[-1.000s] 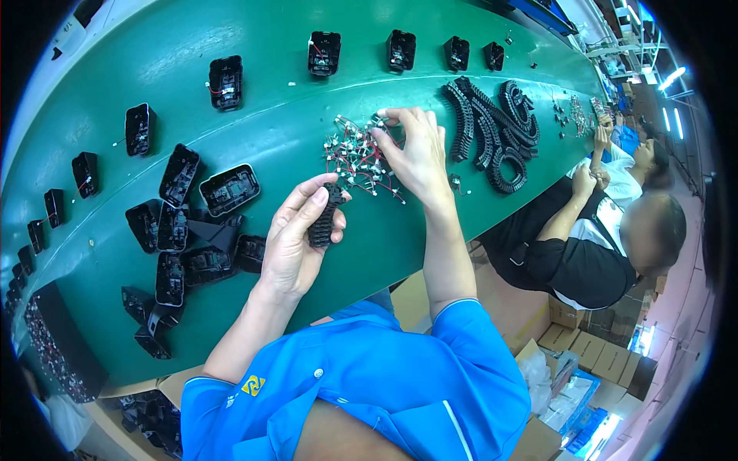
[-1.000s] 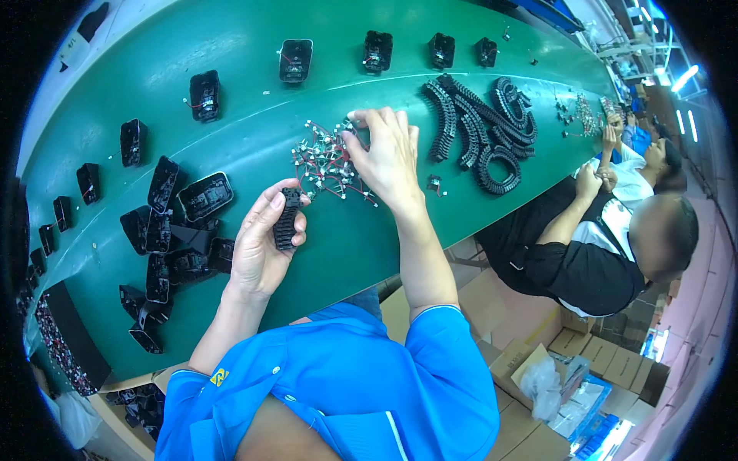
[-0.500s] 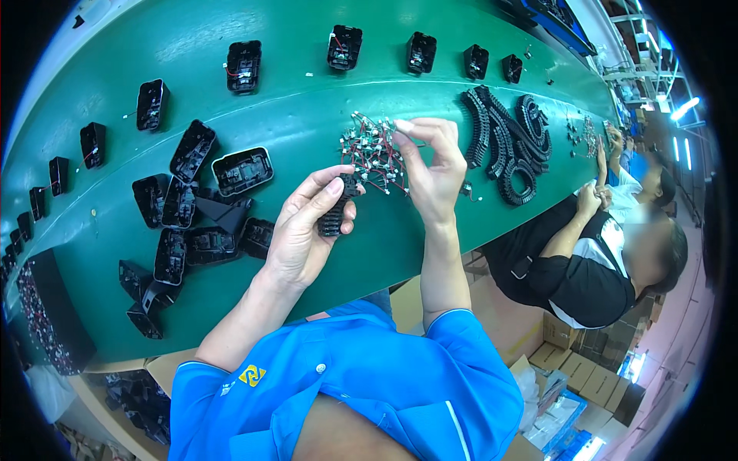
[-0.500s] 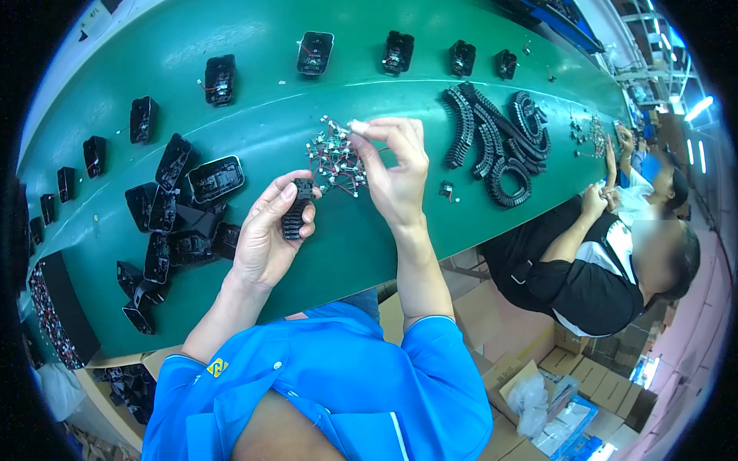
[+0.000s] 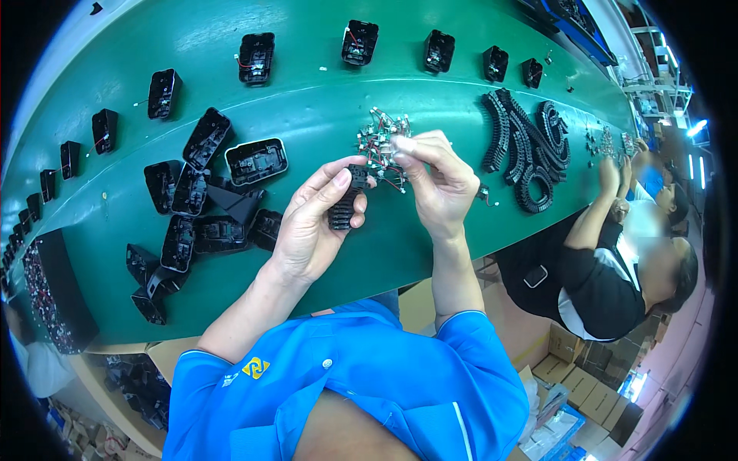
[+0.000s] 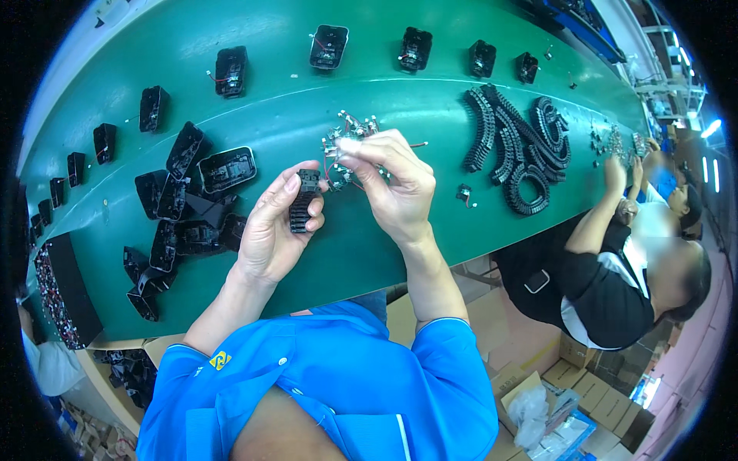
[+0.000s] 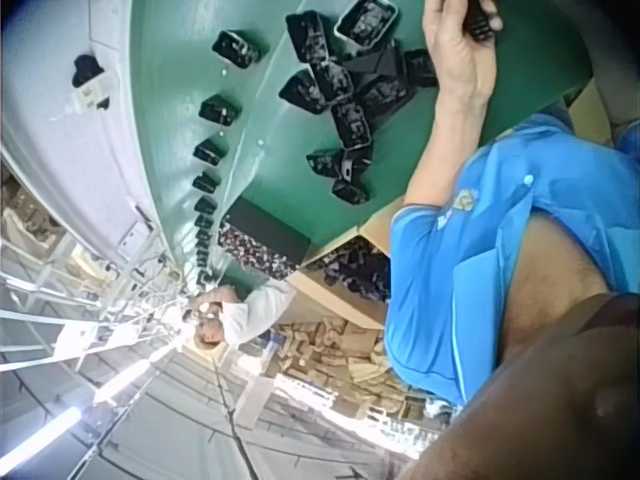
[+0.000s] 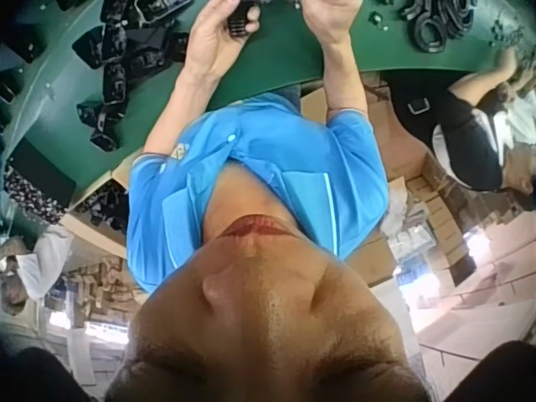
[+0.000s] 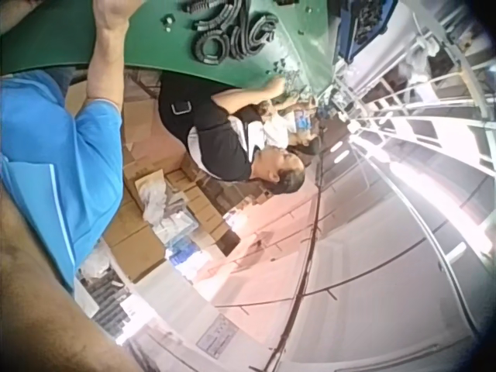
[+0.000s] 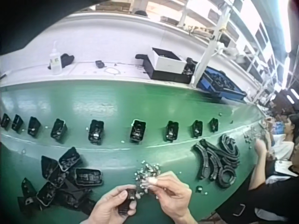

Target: Assembling small electronic housing components on an assembly line.

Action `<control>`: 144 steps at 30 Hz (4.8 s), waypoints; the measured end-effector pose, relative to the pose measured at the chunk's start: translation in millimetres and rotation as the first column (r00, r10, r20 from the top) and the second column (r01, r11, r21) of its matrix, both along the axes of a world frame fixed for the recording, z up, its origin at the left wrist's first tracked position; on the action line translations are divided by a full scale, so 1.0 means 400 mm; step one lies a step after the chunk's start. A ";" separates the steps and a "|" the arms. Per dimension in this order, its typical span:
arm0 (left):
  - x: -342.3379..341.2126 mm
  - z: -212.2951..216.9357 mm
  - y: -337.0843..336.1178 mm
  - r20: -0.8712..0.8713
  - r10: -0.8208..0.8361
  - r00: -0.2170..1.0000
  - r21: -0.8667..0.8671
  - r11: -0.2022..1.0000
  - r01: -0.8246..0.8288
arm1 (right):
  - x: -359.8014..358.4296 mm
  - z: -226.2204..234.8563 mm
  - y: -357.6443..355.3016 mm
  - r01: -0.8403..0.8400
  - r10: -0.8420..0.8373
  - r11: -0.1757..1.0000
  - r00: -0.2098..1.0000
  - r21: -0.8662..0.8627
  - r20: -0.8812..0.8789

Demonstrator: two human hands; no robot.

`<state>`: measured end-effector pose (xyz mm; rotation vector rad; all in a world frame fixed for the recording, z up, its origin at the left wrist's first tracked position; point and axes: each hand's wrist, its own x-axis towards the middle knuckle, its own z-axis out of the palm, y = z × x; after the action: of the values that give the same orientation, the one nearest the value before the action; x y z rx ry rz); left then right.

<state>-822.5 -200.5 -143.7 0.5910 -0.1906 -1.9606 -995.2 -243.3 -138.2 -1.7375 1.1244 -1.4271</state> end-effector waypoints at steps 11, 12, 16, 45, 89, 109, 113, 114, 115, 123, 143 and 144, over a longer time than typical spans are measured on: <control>0.002 -0.002 0.002 0.121 0.026 0.992 -0.013 1.000 -0.025 | 0.004 0.020 0.000 -0.108 0.048 0.978 0.948 -0.177 -0.314; 0.003 -0.004 0.004 0.155 0.025 0.988 -0.023 0.999 -0.022 | 0.004 0.020 0.001 -0.107 0.037 0.976 0.939 -0.190 -0.341; 0.002 -0.008 0.006 0.217 0.026 0.976 -0.030 0.999 -0.020 | 0.002 0.022 0.003 -0.106 0.000 0.967 0.908 -0.231 -0.419; 0.005 -0.024 0.004 0.316 -0.018 0.949 -0.031 0.999 0.030 | 0.012 0.054 0.014 -0.118 0.031 0.987 0.797 -0.106 -0.603; 0.008 -0.011 -0.002 0.196 0.054 0.979 0.107 0.991 -0.076 | -0.163 0.015 0.105 0.505 -0.602 0.774 0.398 -0.382 -0.692; 0.004 0.005 0.002 0.143 -0.001 0.990 0.133 0.991 -0.019 | -0.028 -0.009 0.151 0.347 -0.290 0.919 0.916 0.185 -0.277; -0.007 0.028 0.003 0.139 -0.024 0.990 0.102 0.995 0.009 | -0.007 -0.004 0.129 0.328 -0.327 0.925 0.944 0.190 -0.037; -0.005 0.028 0.005 0.145 -0.015 0.989 0.101 0.995 0.000 | 0.005 -0.001 0.127 0.319 -0.319 0.928 0.947 0.190 -0.031; -0.004 0.028 0.007 0.146 -0.025 0.989 0.085 0.996 0.012 | 0.016 0.005 0.128 0.280 -0.305 0.931 0.949 0.233 0.076; 0.002 0.019 0.011 0.158 -0.101 0.982 0.007 0.995 0.101 | 0.055 0.012 0.122 0.113 -0.164 0.968 0.961 0.223 0.224; 0.013 0.004 0.014 0.223 -0.107 0.969 -0.057 0.991 0.123 | 0.042 0.021 0.114 0.129 -0.110 0.989 0.968 0.073 -0.225; 0.013 0.002 0.014 0.224 -0.109 0.969 -0.059 0.990 0.125 | 0.042 0.014 0.115 0.130 -0.112 0.989 0.968 0.071 -0.224</control>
<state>-817.4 -194.8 -142.9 0.7644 -0.4424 -1.9895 -978.4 -197.5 -132.7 -1.8257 1.4099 -1.2584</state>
